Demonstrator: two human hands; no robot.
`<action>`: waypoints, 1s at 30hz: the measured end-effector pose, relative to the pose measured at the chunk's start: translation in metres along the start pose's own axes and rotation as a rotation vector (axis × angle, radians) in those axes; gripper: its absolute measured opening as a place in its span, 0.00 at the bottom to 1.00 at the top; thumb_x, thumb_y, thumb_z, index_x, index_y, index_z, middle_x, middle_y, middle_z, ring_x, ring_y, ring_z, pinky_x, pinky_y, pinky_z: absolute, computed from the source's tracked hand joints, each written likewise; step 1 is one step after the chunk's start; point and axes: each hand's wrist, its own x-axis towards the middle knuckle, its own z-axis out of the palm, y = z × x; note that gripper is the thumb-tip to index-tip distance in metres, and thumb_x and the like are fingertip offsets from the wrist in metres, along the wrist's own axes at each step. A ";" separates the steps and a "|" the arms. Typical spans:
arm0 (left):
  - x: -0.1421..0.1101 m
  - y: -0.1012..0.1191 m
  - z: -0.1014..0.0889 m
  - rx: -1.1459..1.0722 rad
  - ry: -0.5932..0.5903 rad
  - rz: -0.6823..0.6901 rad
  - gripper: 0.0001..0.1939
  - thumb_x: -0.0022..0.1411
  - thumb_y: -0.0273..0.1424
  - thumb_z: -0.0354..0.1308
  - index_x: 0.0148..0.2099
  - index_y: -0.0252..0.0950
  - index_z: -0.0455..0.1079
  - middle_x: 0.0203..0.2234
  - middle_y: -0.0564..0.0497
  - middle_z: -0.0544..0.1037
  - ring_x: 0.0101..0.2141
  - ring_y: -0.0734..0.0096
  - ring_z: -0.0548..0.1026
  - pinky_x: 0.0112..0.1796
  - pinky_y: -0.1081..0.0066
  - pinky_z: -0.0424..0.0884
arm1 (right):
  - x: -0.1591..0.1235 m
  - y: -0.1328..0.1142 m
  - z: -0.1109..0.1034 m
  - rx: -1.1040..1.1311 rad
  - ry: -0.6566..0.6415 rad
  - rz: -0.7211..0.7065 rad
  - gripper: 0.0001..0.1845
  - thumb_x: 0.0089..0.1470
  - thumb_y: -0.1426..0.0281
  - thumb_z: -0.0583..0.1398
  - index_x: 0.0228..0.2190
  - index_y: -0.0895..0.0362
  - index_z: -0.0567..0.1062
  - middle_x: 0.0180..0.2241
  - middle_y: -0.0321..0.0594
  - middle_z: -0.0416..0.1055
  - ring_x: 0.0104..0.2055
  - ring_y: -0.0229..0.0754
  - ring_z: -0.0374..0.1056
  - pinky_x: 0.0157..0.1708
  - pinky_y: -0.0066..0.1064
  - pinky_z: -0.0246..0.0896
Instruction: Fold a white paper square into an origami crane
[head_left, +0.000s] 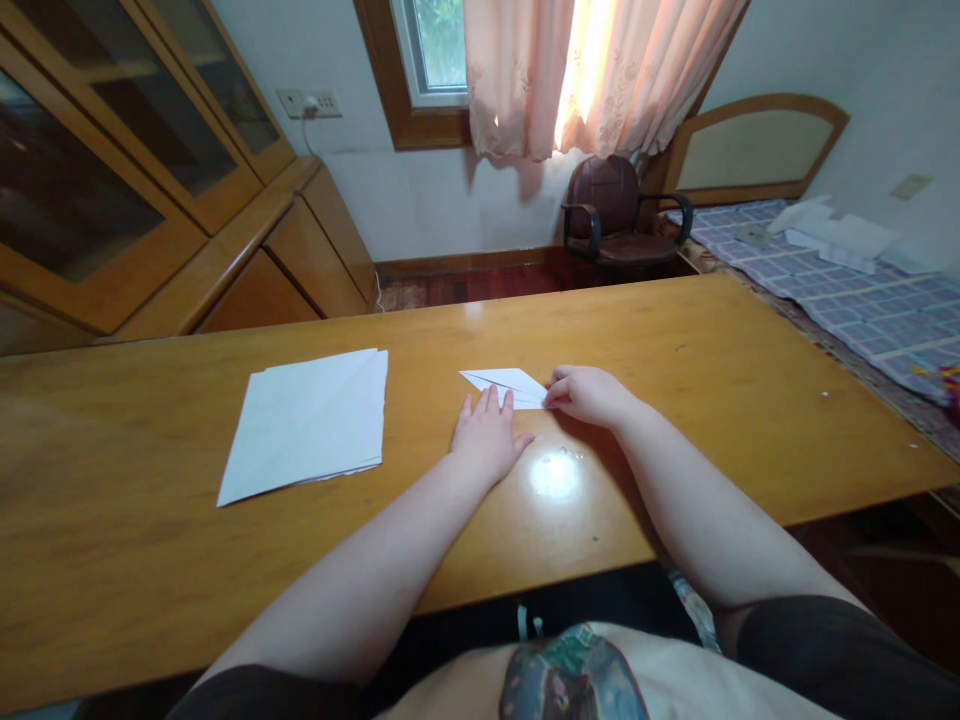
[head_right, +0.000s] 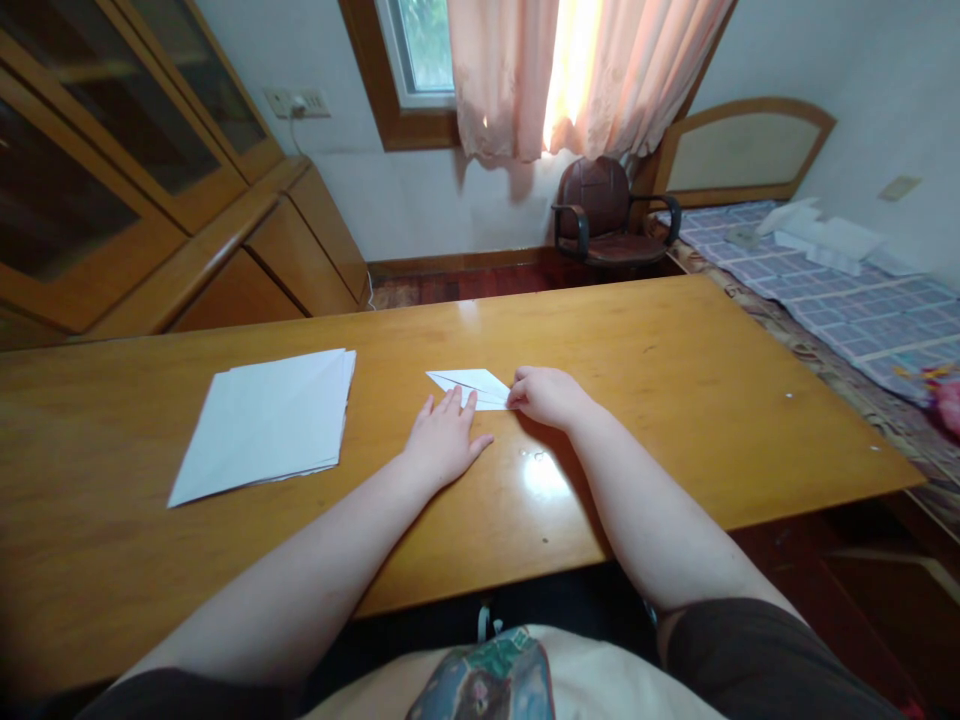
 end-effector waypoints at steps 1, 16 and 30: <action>0.000 0.000 0.000 0.003 0.000 0.003 0.41 0.61 0.53 0.46 0.67 0.31 0.48 0.65 0.34 0.51 0.64 0.52 0.50 0.61 0.51 0.43 | -0.001 0.001 -0.001 0.005 -0.006 0.001 0.11 0.53 0.67 0.59 0.33 0.47 0.82 0.38 0.36 0.73 0.35 0.38 0.67 0.33 0.27 0.53; 0.000 -0.001 0.001 0.033 -0.002 0.011 0.43 0.61 0.53 0.46 0.68 0.29 0.47 0.65 0.33 0.50 0.64 0.50 0.49 0.61 0.51 0.44 | -0.007 0.021 -0.012 0.060 -0.131 0.019 0.10 0.49 0.69 0.60 0.32 0.49 0.82 0.35 0.38 0.74 0.33 0.38 0.67 0.32 0.27 0.55; 0.000 -0.009 0.003 -0.006 0.118 0.052 0.36 0.61 0.49 0.50 0.64 0.32 0.56 0.61 0.33 0.59 0.60 0.50 0.59 0.59 0.50 0.50 | 0.001 0.014 0.002 0.247 0.119 0.099 0.09 0.52 0.67 0.59 0.34 0.55 0.78 0.32 0.38 0.75 0.31 0.37 0.65 0.30 0.26 0.55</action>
